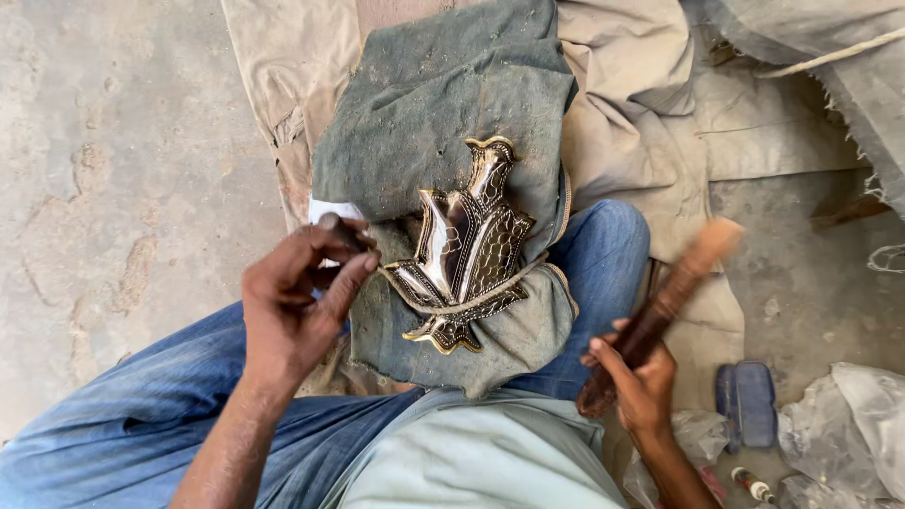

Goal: The person sits on the ground and uses a hammer and chisel to emboss a decorative pattern on a metal piece. They repeatedly reposition the chisel and strike it with the hammer to shape the metal surface.

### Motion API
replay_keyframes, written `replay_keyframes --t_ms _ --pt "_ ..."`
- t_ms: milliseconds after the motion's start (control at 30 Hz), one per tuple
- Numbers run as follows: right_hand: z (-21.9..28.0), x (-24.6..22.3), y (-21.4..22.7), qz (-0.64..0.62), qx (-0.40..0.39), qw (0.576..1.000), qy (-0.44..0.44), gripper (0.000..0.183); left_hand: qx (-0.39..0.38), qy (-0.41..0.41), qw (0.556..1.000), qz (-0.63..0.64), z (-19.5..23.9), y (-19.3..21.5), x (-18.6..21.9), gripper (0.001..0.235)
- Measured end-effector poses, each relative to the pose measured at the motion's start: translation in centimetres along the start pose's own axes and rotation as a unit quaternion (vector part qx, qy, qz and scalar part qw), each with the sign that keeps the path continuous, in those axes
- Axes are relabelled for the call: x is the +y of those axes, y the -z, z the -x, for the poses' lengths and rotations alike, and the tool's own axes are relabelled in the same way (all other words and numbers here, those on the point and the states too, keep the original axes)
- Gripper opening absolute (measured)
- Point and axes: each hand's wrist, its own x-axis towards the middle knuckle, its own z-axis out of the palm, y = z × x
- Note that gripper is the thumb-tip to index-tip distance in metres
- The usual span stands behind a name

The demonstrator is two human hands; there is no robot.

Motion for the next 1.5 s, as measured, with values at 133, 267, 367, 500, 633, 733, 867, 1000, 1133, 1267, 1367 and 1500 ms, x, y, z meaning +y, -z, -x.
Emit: replay_keyframes --t_ms 133,267,367,500,633,733,867,1000,1133,1267,1367,1500 --pt "-2.7 1.2 -1.6 0.007 0.02 0.998 -0.053 0.035 0.004 0.015 1.0 0.027 1.2 0.2 -2.4 0.016" --pt "-3.0 1.1 -1.4 0.022 0.03 0.996 -0.076 0.034 -0.003 -0.003 0.998 0.058 0.6 0.0 -3.2 0.016" --pt "-2.8 1.2 -1.2 0.012 0.037 0.997 -0.074 0.031 -0.008 0.006 0.997 0.082 0.1 -0.3 -2.9 0.016" --pt "-3.1 1.6 -1.5 0.028 0.048 0.997 -0.055 0.027 -0.006 0.029 0.993 0.11 -1.0 -0.9 -2.2 0.018" --pt "-3.3 0.8 -0.8 0.001 0.026 0.996 -0.085 0.027 0.005 0.054 0.993 0.107 -2.6 -2.0 -2.0 0.025" --pt "-3.7 -1.5 -1.0 0.025 -0.002 0.996 -0.082 0.028 0.02 0.097 0.967 0.235 -3.6 -3.1 -2.1 0.035" --pt "-4.1 -7.1 -2.3 0.095 -0.044 0.991 0.081 0.046 0.039 0.082 0.963 0.255 -3.6 -4.4 -1.8 0.039" --pt "-3.8 -12.7 -4.7 -0.025 -0.133 0.97 0.202 0.051 0.051 0.076 0.968 0.232 -3.5 -5.1 -1.8 0.039" --pt "-3.3 -17.9 -7.1 0.033 -0.167 0.972 0.162 0.058 0.075 0.08 0.963 0.246 -3.6 -5.6 -2.0 0.039" --pt "-2.7 -23.7 -9.2 0.253 -0.13 0.929 0.239 0.061 0.113 0.077 0.957 0.255 -3.3 -6.3 -2.3 0.024" --pt "-2.7 -28.7 -11.1 0.429 -0.155 0.792 0.406 0.042 0.136 0.089 0.949 0.272 -2.9 -6.9 -2.5 0.021" --pt "-2.3 -34.2 -14.8 0.586 -0.156 0.593 0.53 0.057 0.177 0.084 0.939 0.283 -2.6 -7.7 -2.5 0.022"
